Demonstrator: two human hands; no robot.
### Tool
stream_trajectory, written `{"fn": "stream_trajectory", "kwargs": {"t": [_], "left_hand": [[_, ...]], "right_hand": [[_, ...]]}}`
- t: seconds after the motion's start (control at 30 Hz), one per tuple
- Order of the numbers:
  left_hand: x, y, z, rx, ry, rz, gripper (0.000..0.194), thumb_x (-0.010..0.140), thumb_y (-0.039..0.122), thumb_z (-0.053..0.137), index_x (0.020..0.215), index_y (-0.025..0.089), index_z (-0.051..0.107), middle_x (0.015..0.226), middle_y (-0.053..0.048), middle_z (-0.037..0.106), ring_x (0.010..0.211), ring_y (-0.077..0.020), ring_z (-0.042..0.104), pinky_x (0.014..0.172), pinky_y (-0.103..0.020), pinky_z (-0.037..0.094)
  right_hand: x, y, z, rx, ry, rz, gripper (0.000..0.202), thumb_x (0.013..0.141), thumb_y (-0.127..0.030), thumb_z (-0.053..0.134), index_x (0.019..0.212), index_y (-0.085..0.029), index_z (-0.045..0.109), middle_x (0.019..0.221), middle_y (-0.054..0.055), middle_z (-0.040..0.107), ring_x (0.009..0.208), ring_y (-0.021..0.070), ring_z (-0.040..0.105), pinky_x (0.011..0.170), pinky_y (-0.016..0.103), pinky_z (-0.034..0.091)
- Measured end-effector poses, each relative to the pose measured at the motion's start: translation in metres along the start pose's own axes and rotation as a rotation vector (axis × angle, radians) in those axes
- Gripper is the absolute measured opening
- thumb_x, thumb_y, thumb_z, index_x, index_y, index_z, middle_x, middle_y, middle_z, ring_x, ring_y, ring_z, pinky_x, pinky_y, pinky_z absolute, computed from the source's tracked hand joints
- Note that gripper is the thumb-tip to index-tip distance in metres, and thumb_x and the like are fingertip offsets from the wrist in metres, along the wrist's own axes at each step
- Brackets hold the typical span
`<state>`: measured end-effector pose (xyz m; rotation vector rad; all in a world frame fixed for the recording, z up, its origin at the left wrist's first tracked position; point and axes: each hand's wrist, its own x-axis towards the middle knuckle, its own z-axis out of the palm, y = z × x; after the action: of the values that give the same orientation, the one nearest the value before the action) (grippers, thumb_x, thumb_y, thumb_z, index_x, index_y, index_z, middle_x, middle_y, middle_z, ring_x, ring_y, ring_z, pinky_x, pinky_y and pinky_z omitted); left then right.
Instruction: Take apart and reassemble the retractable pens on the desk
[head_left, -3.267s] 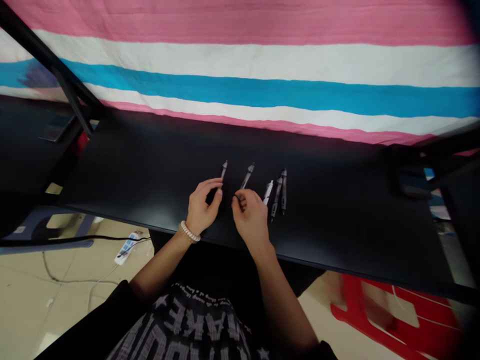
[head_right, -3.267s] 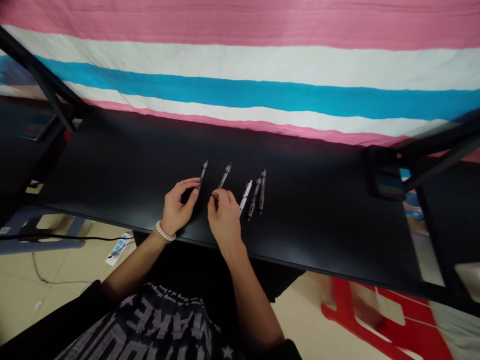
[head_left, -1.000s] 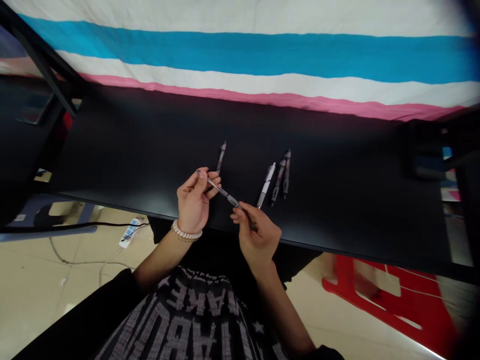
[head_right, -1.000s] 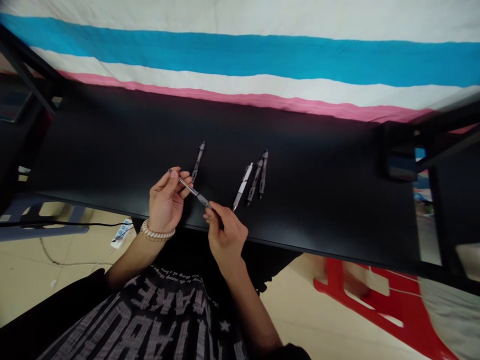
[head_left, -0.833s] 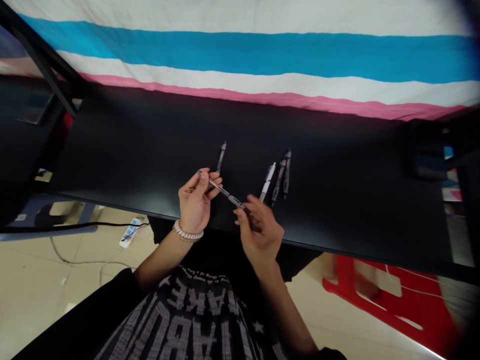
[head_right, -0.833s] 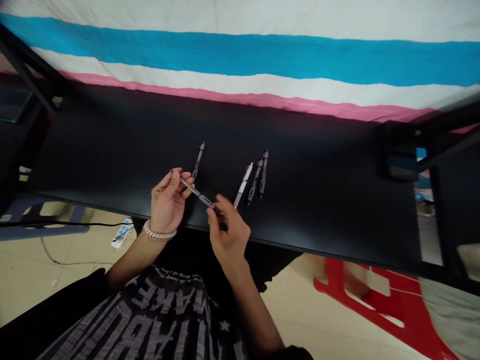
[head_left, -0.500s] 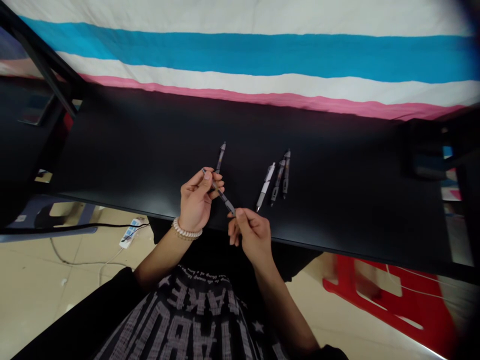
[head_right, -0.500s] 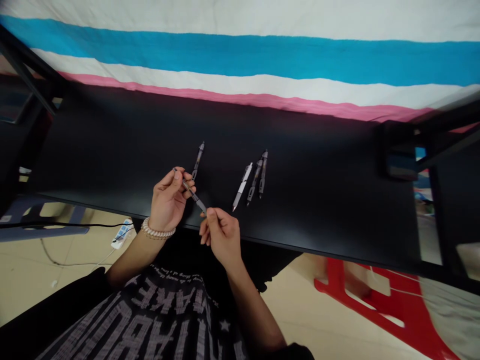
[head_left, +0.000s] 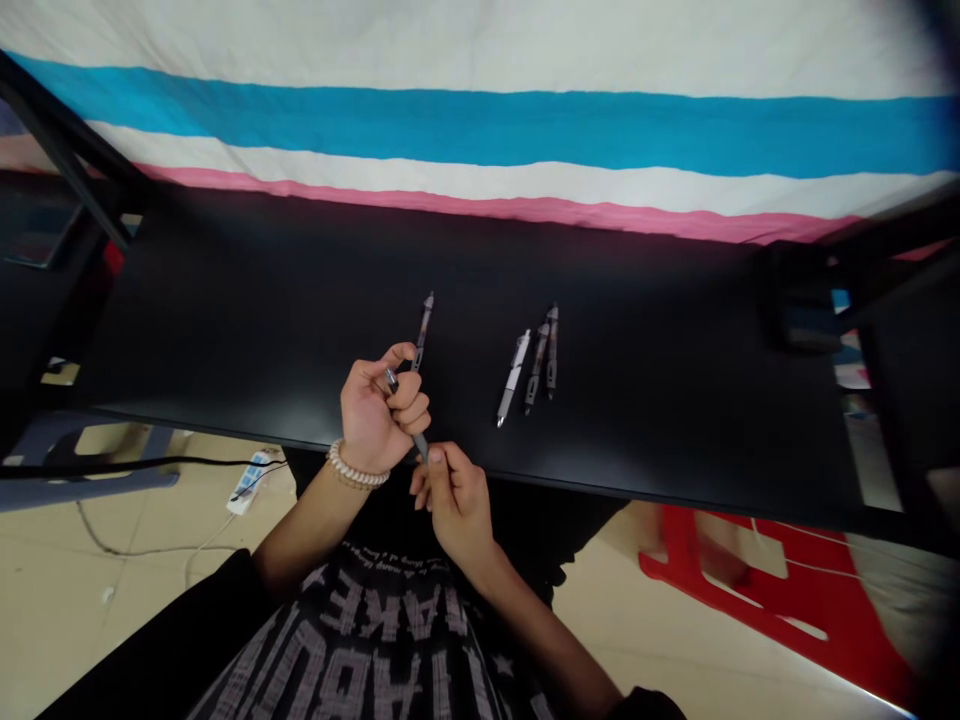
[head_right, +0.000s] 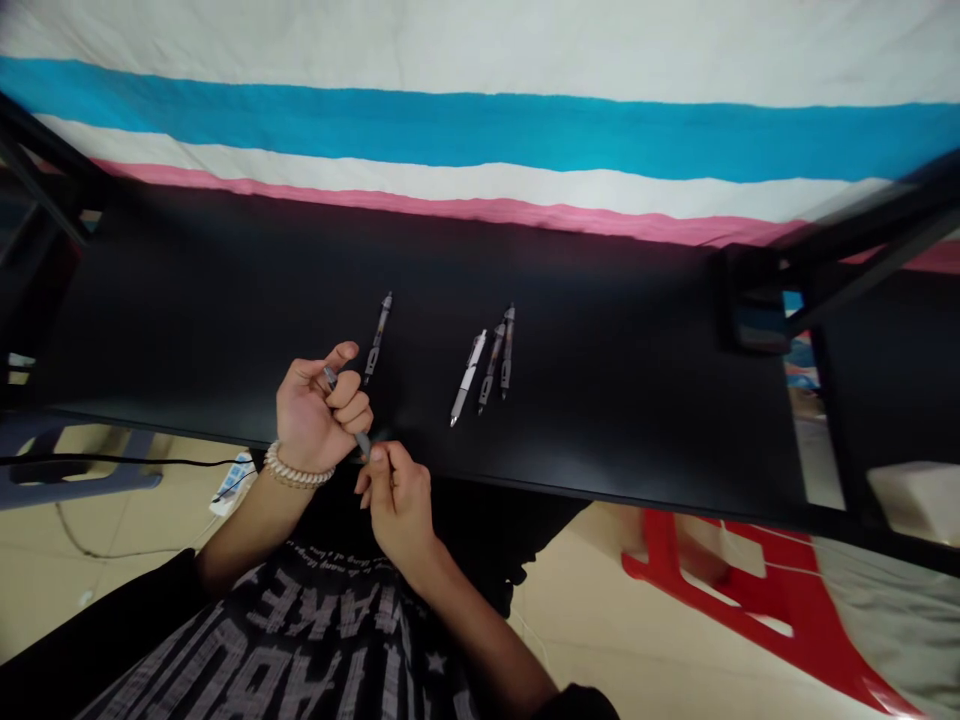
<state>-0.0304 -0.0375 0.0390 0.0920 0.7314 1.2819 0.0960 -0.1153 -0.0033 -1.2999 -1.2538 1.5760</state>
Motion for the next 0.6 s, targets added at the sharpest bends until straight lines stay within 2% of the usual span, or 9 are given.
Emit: {"fn": "stream_trajectory", "kwargs": {"t": [0.1,0.17,0.23,0.3,0.37,0.47,0.53,0.6], "left_hand": [[0.004,-0.002,0.0,0.048,-0.041,-0.016,0.03,0.094,0.031,0.035,0.085,0.02,0.061,0.046,0.01,0.018,0.036,-0.0083,0.01,0.034,-0.019,0.018],[0.009,-0.006,0.0,0.127,-0.081,-0.039,0.029,0.095,0.036,0.039,0.089,0.02,0.062,0.046,0.01,0.026,0.034,-0.0075,0.018,0.035,-0.019,0.023],[0.013,-0.008,0.001,0.27,-0.133,-0.017,0.037,0.095,0.049,0.042,0.101,0.019,0.063,0.053,0.005,0.047,0.04,-0.0094,0.041,0.043,-0.021,0.039],[0.019,-0.008,-0.001,0.491,-0.151,0.11,0.048,0.094,0.059,0.047,0.114,0.018,0.063,0.077,-0.005,0.066,0.065,-0.015,0.063,0.063,-0.028,0.052],[0.026,-0.004,-0.005,0.768,-0.099,0.34,0.047,0.093,0.056,0.054,0.119,0.018,0.062,0.099,-0.01,0.071,0.085,-0.0177,0.067,0.077,-0.031,0.053],[0.04,0.004,-0.013,1.255,0.053,0.636,0.037,0.092,0.042,0.061,0.12,0.016,0.063,0.1,-0.01,0.068,0.079,-0.0165,0.062,0.074,-0.031,0.052],[0.054,0.008,-0.018,1.561,0.156,0.73,0.039,0.088,0.035,0.067,0.122,0.014,0.063,0.104,-0.011,0.065,0.076,-0.0169,0.06,0.073,-0.033,0.052],[0.068,0.01,-0.021,1.739,0.212,0.728,0.042,0.084,0.029,0.071,0.121,0.012,0.062,0.102,-0.012,0.065,0.079,-0.0199,0.062,0.079,-0.038,0.053]], "right_hand": [[-0.001,0.002,-0.004,-0.032,0.016,-0.036,0.035,0.103,-0.045,0.044,0.084,-0.02,0.057,0.061,-0.002,0.064,0.045,0.0074,0.056,0.044,0.017,0.041],[-0.002,0.002,-0.005,-0.013,0.046,-0.038,0.034,0.103,-0.045,0.045,0.085,-0.019,0.058,0.062,-0.002,0.065,0.044,0.0082,0.058,0.042,0.017,0.042],[-0.002,0.001,-0.007,0.008,0.128,-0.029,0.033,0.102,-0.045,0.046,0.086,-0.019,0.06,0.062,-0.002,0.066,0.043,0.0087,0.058,0.04,0.018,0.042],[-0.001,-0.001,-0.012,-0.027,0.268,-0.049,0.028,0.101,-0.043,0.051,0.093,-0.019,0.062,0.062,-0.003,0.067,0.042,0.0088,0.058,0.041,0.019,0.044],[0.004,-0.002,-0.021,-0.161,0.428,-0.13,0.023,0.098,-0.039,0.058,0.105,-0.018,0.063,0.061,-0.004,0.066,0.043,0.009,0.057,0.045,0.019,0.045],[0.019,-0.001,-0.036,-0.501,0.595,-0.328,0.018,0.094,-0.033,0.062,0.103,-0.018,0.066,0.057,-0.006,0.063,0.045,0.009,0.056,0.051,0.021,0.045],[0.03,0.002,-0.047,-0.732,0.625,-0.416,0.017,0.095,-0.031,0.059,0.093,-0.018,0.069,0.054,-0.006,0.059,0.045,0.009,0.054,0.052,0.022,0.041],[0.039,0.006,-0.054,-0.916,0.632,-0.445,0.019,0.097,-0.031,0.057,0.092,-0.019,0.072,0.052,-0.006,0.057,0.047,0.0096,0.053,0.052,0.023,0.037]]}}
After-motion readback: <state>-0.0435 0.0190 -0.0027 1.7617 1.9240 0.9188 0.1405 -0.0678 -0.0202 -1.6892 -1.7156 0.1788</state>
